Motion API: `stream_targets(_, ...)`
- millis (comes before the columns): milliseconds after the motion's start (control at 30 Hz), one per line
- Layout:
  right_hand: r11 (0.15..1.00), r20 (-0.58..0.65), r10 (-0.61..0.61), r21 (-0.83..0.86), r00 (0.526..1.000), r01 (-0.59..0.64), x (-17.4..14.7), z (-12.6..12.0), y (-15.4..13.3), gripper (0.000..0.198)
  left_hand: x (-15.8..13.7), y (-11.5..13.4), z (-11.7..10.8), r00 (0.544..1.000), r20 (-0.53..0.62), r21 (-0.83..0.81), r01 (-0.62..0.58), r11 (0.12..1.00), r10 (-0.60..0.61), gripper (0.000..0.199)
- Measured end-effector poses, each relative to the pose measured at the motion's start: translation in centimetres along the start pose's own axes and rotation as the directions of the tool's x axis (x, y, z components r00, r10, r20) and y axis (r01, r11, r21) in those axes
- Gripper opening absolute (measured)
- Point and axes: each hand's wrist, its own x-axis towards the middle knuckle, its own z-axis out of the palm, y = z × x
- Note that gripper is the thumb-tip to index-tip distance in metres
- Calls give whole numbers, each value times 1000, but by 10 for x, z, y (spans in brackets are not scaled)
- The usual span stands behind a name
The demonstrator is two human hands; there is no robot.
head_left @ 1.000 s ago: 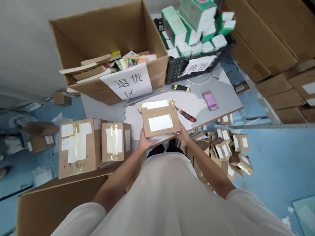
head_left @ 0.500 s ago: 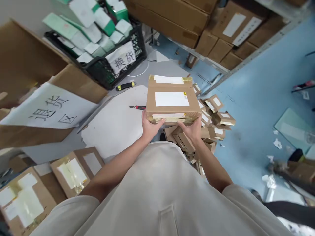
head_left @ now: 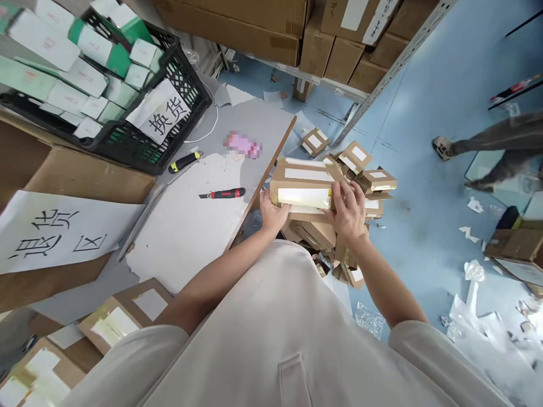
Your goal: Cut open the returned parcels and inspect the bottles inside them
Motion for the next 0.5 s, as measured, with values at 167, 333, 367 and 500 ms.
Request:
stream_targets(167,991,139,45,-128,989,-27,-9,-10,1,54,-31,-16,0,988,49,-55,149,987,-146,28)
stream_targets(333,960,197,217,-218,956,-173,-13,-15,3,42,-49,-35,-18,973,232,12,-6,1000,3,58)
stream_targets(367,950,211,254,-236,944,-203,-13,-15,4,41,-49,-38,-22,963,262,28,-67,997,57,70)
stream_targets(500,912,245,348,-313,905,-266,-9,-15,11,41,-51,-52,-33,851,477,-22,-240,970,222,99)
